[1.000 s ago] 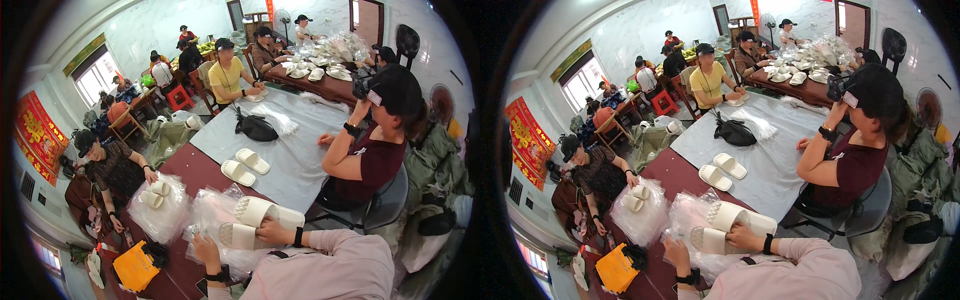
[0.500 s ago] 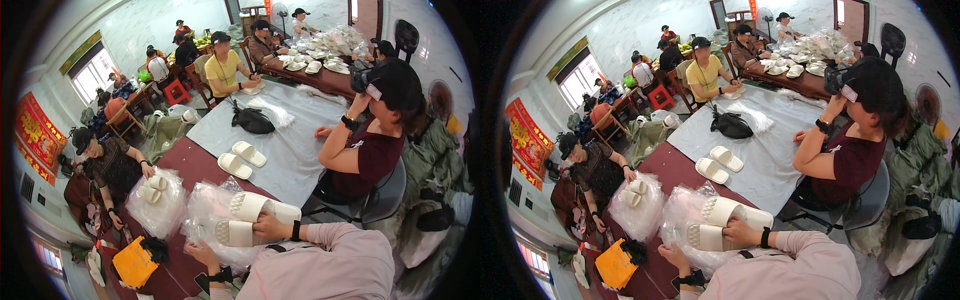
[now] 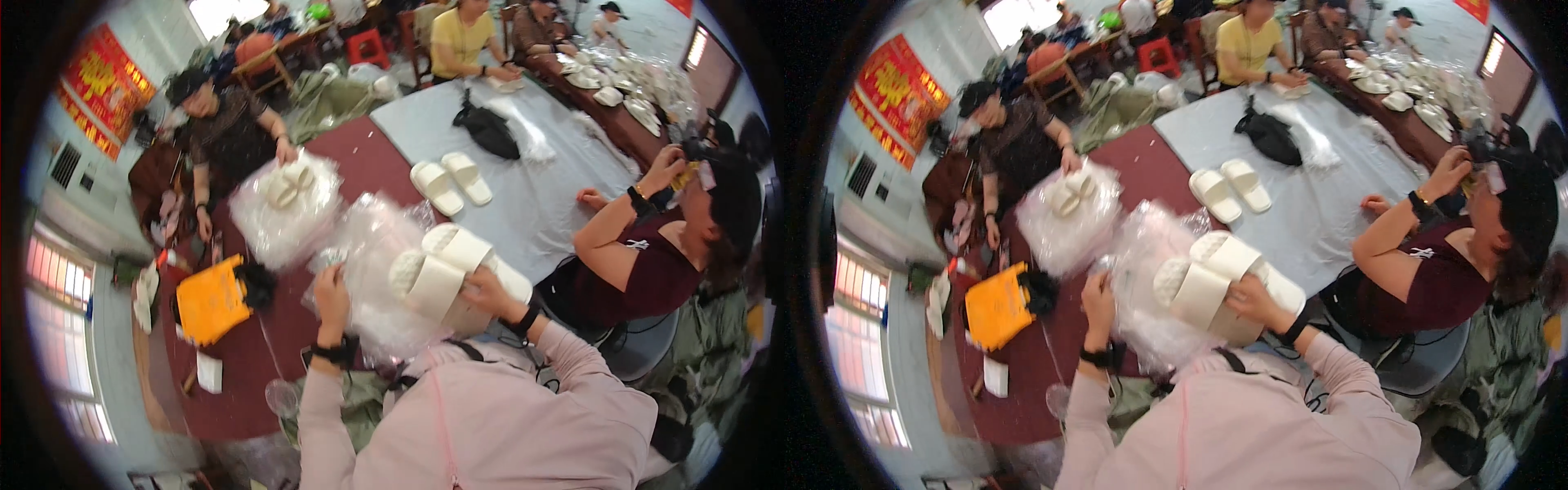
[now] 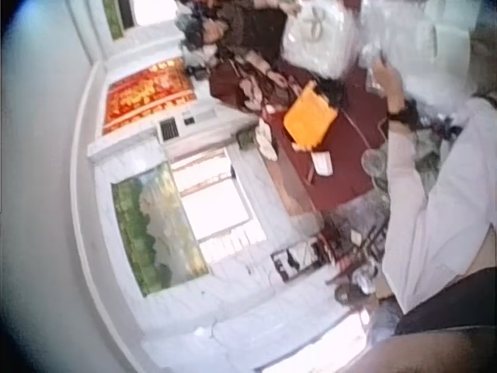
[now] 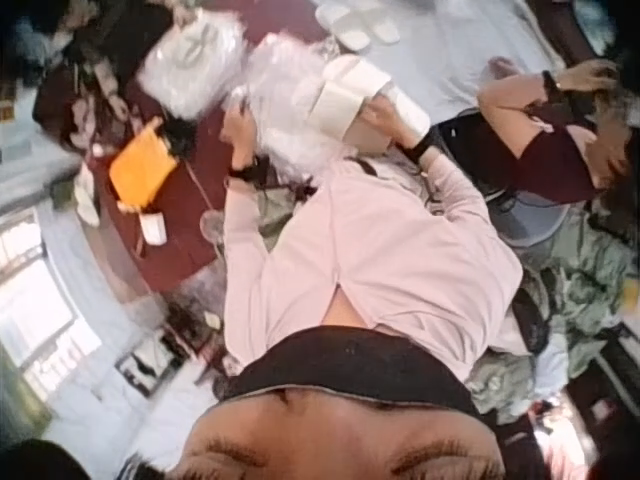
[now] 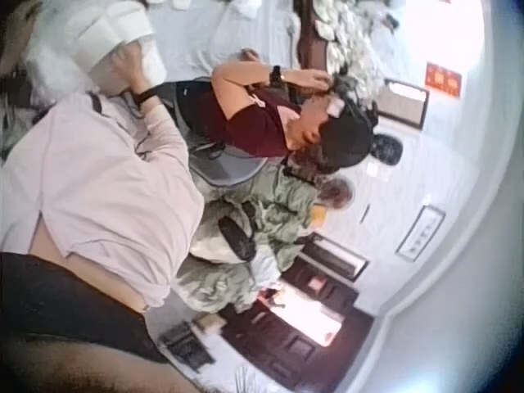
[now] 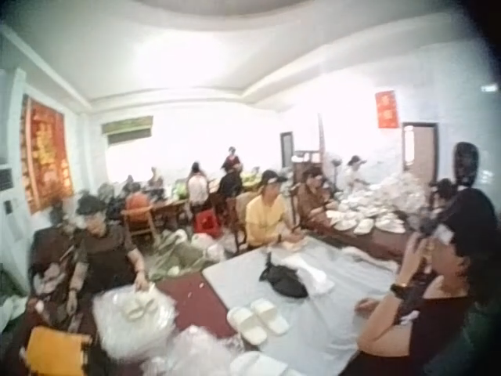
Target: Packing pairs of slides into individual plastic bags and then into a larger collection bag.
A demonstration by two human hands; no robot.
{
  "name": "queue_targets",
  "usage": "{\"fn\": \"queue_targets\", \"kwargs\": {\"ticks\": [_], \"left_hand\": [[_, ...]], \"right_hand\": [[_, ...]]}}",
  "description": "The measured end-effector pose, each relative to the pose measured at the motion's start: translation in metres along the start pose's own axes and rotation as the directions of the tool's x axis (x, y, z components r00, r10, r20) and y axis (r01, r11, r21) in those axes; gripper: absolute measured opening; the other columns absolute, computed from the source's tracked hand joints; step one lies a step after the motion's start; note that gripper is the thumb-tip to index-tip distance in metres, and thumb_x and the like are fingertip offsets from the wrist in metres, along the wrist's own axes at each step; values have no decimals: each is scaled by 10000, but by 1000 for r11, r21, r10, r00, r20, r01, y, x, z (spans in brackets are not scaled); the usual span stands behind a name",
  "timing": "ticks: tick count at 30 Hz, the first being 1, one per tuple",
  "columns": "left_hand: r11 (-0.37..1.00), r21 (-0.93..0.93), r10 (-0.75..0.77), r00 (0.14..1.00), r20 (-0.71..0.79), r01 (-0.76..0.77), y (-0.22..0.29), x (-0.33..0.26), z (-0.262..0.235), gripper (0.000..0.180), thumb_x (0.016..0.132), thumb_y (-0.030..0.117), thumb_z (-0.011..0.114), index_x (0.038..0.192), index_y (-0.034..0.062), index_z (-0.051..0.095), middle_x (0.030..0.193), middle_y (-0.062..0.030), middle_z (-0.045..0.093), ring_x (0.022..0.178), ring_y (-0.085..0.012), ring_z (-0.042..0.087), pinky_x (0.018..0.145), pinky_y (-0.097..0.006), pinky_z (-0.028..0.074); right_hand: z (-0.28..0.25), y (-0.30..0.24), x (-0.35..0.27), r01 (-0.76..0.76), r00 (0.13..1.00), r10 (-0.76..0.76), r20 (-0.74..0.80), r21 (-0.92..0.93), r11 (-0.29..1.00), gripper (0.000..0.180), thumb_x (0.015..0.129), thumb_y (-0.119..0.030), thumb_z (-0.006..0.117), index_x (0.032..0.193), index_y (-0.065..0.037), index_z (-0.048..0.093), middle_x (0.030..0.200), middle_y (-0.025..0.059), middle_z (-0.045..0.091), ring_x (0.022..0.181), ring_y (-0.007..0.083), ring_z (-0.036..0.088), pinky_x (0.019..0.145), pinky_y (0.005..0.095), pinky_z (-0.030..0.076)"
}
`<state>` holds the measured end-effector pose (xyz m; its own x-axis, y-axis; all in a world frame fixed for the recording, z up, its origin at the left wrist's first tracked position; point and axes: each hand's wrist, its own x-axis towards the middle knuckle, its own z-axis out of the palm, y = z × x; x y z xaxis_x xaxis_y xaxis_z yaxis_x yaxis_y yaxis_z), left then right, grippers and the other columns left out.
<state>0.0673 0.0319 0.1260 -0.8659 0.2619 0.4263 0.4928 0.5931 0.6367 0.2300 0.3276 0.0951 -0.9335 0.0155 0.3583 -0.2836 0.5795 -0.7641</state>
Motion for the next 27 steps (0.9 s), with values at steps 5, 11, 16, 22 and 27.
{"fn": "queue_targets", "kwargs": {"ticks": [5, 11, 16, 22, 27], "left_hand": [[999, -25, -14, 972, 234, 21, 27, 19, -24, 191, 887, 131, 521, 995, 38, 648, 874, -151, 558, 786, -296, 552, 667, -371, 421], [966, -252, 47, 929, 367, 51, 2, 4, -17, 250, 913, 130, 472, 1111, 65, 610, 1124, -137, 574, 987, -245, 560, 861, -283, 426], [823, -413, -42, 768, 639, 389, 12, -9, -6, 296, 919, 89, 416, 1163, 79, 583, 1281, -156, 485, 1144, -245, 491, 964, -302, 368], [862, -399, 54, 728, 683, 311, 13, -17, 25, 264, 911, 73, 424, 1095, 72, 612, 1412, -173, 306, 1169, -212, 464, 964, -292, 352], [681, -448, 61, 565, 823, 579, 11, -3, 44, 251, 960, 166, 404, 1092, 52, 584, 1286, -36, 452, 1152, -134, 439, 949, -267, 345]], "right_hand": [[-42, -9, 5, -490, 871, 451, 194, 406, 772, 192, 820, -137, 597, 906, 21, 665, 779, -9, 629, 740, 70, 542, 660, 238, 442], [-56, -2, 12, -578, 799, 347, 491, 468, 668, 199, 831, -117, 610, 946, 35, 668, 795, -16, 639, 761, 65, 541, 681, 228, 441], [-38, -27, 34, -534, 702, 147, 697, 379, 756, 228, 818, -161, 644, 933, 34, 670, 798, -4, 654, 751, 62, 542, 706, 220, 431], [-17, -28, 54, -532, 673, 102, 733, 383, 755, 224, 803, -170, 661, 932, 13, 682, 800, -3, 665, 735, 49, 543, 707, 226, 435], [-25, -19, 52, -536, 668, 180, 722, 299, 790, 223, 800, -173, 652, 919, 12, 685, 793, -4, 669, 718, 48, 543, 691, 224, 441]]}}
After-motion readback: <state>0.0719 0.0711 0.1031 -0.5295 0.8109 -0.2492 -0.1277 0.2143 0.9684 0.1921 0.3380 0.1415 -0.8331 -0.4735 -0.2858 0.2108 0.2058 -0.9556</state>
